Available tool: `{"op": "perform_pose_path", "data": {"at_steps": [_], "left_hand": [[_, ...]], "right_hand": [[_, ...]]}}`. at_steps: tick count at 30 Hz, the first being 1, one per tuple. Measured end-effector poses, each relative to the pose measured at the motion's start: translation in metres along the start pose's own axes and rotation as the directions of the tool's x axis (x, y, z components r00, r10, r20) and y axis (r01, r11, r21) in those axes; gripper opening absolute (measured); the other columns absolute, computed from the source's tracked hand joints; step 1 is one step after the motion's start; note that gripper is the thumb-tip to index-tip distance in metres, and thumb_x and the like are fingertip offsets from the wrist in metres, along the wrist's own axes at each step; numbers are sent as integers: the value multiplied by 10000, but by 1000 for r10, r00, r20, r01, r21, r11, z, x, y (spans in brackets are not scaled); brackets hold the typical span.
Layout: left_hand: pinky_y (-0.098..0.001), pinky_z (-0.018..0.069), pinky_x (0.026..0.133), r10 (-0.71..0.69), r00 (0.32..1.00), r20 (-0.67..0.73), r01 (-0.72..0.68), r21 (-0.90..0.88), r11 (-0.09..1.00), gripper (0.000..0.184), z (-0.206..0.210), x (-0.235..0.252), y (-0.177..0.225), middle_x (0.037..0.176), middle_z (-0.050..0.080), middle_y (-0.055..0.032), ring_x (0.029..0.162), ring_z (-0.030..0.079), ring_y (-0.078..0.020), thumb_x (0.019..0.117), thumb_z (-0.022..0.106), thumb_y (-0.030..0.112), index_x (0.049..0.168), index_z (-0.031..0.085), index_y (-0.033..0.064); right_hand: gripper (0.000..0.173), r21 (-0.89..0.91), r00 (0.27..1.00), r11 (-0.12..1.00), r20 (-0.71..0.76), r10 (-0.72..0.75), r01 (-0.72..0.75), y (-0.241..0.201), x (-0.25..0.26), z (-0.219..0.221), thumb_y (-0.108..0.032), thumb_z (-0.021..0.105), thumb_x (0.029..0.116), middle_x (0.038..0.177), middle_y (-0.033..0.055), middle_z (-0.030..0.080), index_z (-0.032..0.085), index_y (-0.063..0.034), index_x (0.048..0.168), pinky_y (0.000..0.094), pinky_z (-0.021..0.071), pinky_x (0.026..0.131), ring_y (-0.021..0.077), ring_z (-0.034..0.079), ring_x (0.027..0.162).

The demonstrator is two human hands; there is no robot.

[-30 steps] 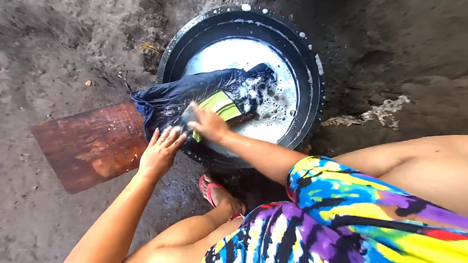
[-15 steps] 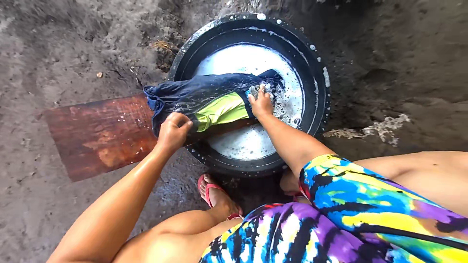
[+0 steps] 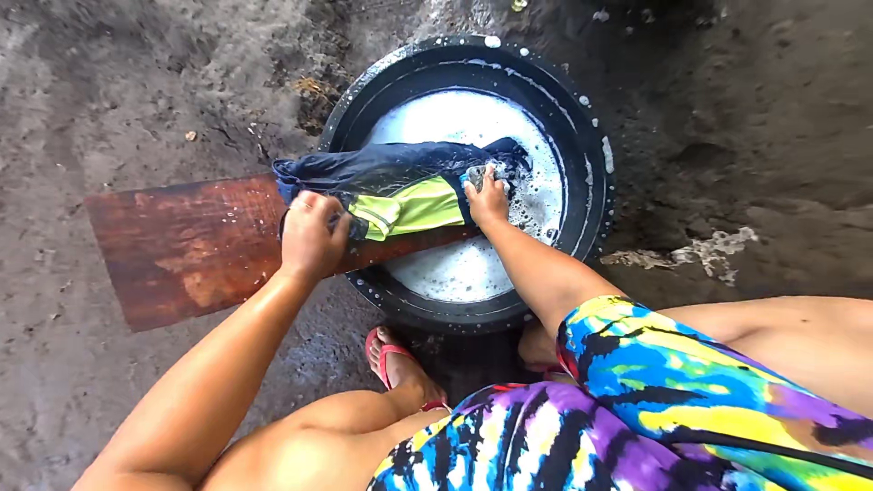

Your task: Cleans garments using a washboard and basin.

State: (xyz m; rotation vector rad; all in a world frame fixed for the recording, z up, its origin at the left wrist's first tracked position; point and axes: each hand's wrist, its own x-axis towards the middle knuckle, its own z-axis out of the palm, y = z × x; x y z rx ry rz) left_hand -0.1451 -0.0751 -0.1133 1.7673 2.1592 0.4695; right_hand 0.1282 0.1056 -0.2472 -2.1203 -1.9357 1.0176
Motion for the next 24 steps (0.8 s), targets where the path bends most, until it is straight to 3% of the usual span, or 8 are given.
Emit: {"op": "perform_pose_path", "data": {"at_steps": [2, 5, 8, 13, 16, 17, 21, 24], "left_hand": [[-651, 459, 950, 214, 975, 52, -219, 141, 966, 224, 16, -7, -5, 1156, 669, -258, 1145, 608, -476, 947, 680, 164, 1118, 721, 25], [-651, 388, 1048, 142, 972, 189, -198, 318, 927, 379, 25, -9, -6, 1349, 625, -194, 1305, 540, -432, 943, 697, 168, 1313, 667, 93], [-627, 417, 1015, 190, 961, 203, -260, 414, 873, 229, 19, -1, -14, 1315, 662, -153, 1283, 584, -384, 1022, 588, 152, 1216, 684, 76], [-646, 387, 1012, 252, 954, 161, -247, -50, 968, 294, -4, 9, -10, 1049, 730, -199, 1097, 670, -369, 1014, 480, 135, 979, 724, -25], [-559, 459, 728, 85, 952, 295, -44, -144, 989, 344, -24, 10, -6, 784, 625, -172, 784, 627, -314, 1048, 424, 142, 827, 628, -23], [-584, 467, 731, 43, 916, 398, -8, -89, 996, 346, -28, 10, -7, 771, 618, -177, 775, 625, -333, 1073, 440, 142, 830, 628, -16], [-612, 411, 1002, -56, 822, 567, -125, 276, 953, 463, -24, 7, -1, 888, 720, -148, 977, 680, -345, 1098, 461, 394, 930, 731, 58], [-642, 442, 945, -1, 942, 334, -98, 279, 955, 434, -12, 3, 10, 986, 714, -232, 1076, 655, -439, 1068, 528, 375, 948, 717, 3]], "right_hand": [[786, -8, 1000, 1000, 1, 3, -3, 1, 1, 0, -522, 522, 1036, 1505, 272, 471, 217, -148, 1656, 599, 488, 1033, 439, 570, 1286], [783, -3, 1000, 1000, 5, -2, 2, 0, 0, 0, -514, 526, 1039, 1507, 272, 470, 215, -147, 1656, 591, 483, 1043, 439, 568, 1290], [788, -3, 1000, 1000, -10, -4, 4, 1, 1, 1, -519, 529, 1035, 1502, 268, 478, 219, -145, 1656, 591, 479, 1046, 438, 564, 1295], [789, -7, 1000, 1000, -5, -5, 5, 1, 3, 1, -519, 526, 1038, 1506, 265, 473, 202, -158, 1660, 587, 481, 1046, 426, 561, 1304], [787, -10, 1000, 1000, 15, -9, 9, 3, 4, 0, -526, 520, 1038, 1516, 260, 466, 198, -168, 1662, 595, 479, 1045, 433, 560, 1304], [787, -10, 1000, 1000, 19, -11, 11, 4, 4, -1, -531, 518, 1038, 1517, 259, 465, 200, -172, 1662, 598, 480, 1042, 436, 558, 1304], [790, 8, 999, 1000, 21, -30, 30, 5, 5, -2, -529, 521, 1039, 1522, 276, 454, 208, -150, 1658, 598, 475, 1055, 444, 549, 1314], [792, 22, 998, 999, 30, -49, 48, 6, 5, -3, -519, 526, 1041, 1514, 283, 459, 210, -131, 1655, 598, 464, 1070, 448, 541, 1323]]}}
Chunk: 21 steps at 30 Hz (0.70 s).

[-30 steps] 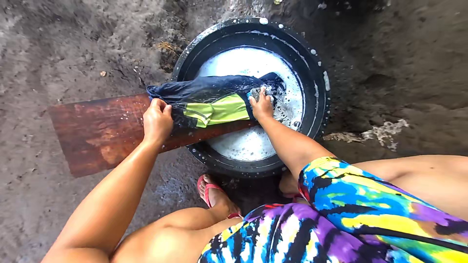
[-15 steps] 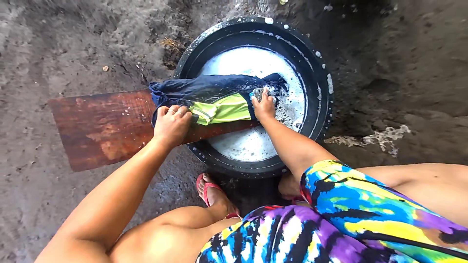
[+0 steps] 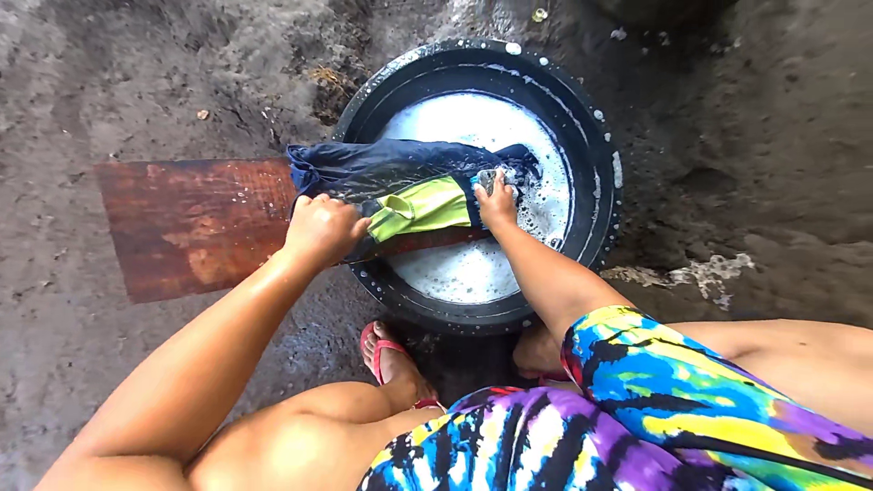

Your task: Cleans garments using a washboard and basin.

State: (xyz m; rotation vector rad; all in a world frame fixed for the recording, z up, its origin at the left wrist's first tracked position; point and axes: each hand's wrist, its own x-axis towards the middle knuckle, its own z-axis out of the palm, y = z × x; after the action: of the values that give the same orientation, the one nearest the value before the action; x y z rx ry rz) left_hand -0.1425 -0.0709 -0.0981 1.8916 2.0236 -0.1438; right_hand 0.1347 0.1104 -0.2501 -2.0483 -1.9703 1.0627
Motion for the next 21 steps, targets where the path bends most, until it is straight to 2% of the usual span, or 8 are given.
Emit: {"op": "perform_pose_path", "data": {"at_steps": [3, 6, 9, 11, 12, 15, 17, 21], "left_hand": [[-673, 444, 937, 101, 978, -184, -117, -81, 990, 294, 15, 2, 9, 1168, 679, -250, 1172, 602, -475, 990, 663, 289, 1141, 729, 46], [-661, 353, 1106, 299, 946, -129, -297, 33, 954, 380, 36, -4, 8, 1412, 614, -149, 1364, 527, -379, 980, 675, 287, 1332, 672, 145], [-699, 153, 1214, 243, 969, -41, -236, 126, 964, 480, 56, -18, -18, 1629, 430, -32, 1539, 331, -301, 1071, 511, 345, 1533, 510, 214], [-718, 183, 1187, 161, 979, -127, -147, 114, 983, 441, 50, -21, -33, 1623, 439, -47, 1530, 345, -328, 1089, 471, 288, 1515, 532, 192], [-713, 191, 1187, 120, 981, -154, -103, 110, 989, 421, 42, -20, -34, 1617, 445, -68, 1526, 349, -345, 1094, 469, 267, 1495, 552, 171], [-704, 160, 1198, 118, 957, -264, -98, 90, 991, 417, 35, -19, -24, 1618, 432, -120, 1518, 354, -373, 1065, 481, 119, 1471, 575, 136], [-673, 183, 1211, 221, 933, -283, -199, 104, 974, 461, 45, -23, -24, 1596, 469, -95, 1506, 388, -331, 1025, 487, 48, 1469, 577, 137], [-709, 189, 1194, 167, 973, -161, -157, 77, 985, 397, 51, -40, -43, 1585, 491, -45, 1516, 371, -330, 1072, 450, 160, 1437, 605, 151]], "right_hand": [[804, 62, 997, 996, 33, -67, 65, 7, 2, -5, -514, 537, 1041, 1521, 297, 451, 207, -108, 1652, 610, 414, 1121, 463, 487, 1377], [799, 115, 981, 983, -148, -127, 144, 34, 0, -21, -472, 584, 1022, 1499, 323, 467, 261, -68, 1631, 629, 399, 1137, 486, 475, 1382], [818, 185, 915, 974, -356, 187, -127, 65, -14, -28, -460, 565, 1025, 1516, 328, 448, 208, -53, 1638, 567, 404, 1156, 466, 473, 1393], [823, 147, 897, 936, -274, 348, -319, 62, -30, -17, -455, 514, 1050, 1563, 339, 374, 122, -48, 1649, 575, 399, 1153, 480, 439, 1418], [795, 145, 913, 945, -251, 322, -293, 51, -37, -8, -384, 540, 1048, 1555, 344, 380, 141, -39, 1642, 576, 416, 1141, 485, 451, 1407], [765, 186, 966, 972, -241, -96, 143, -13, -64, 23, -329, 586, 1035, 1539, 330, 418, 224, 22, 1610, 545, 386, 1179, 457, 444, 1424], [762, 163, 912, 899, -132, -388, 407, -72, -92, 39, -369, 601, 1023, 1522, 289, 469, 271, -11, 1609, 539, 417, 1164, 415, 491, 1402], [752, 0, 751, 762, 166, -639, 648, -123, -133, 59, -473, 627, 984, 1341, 244, 605, 361, -159, 1613, 582, 571, 867, 404, 669, 1099]]}}
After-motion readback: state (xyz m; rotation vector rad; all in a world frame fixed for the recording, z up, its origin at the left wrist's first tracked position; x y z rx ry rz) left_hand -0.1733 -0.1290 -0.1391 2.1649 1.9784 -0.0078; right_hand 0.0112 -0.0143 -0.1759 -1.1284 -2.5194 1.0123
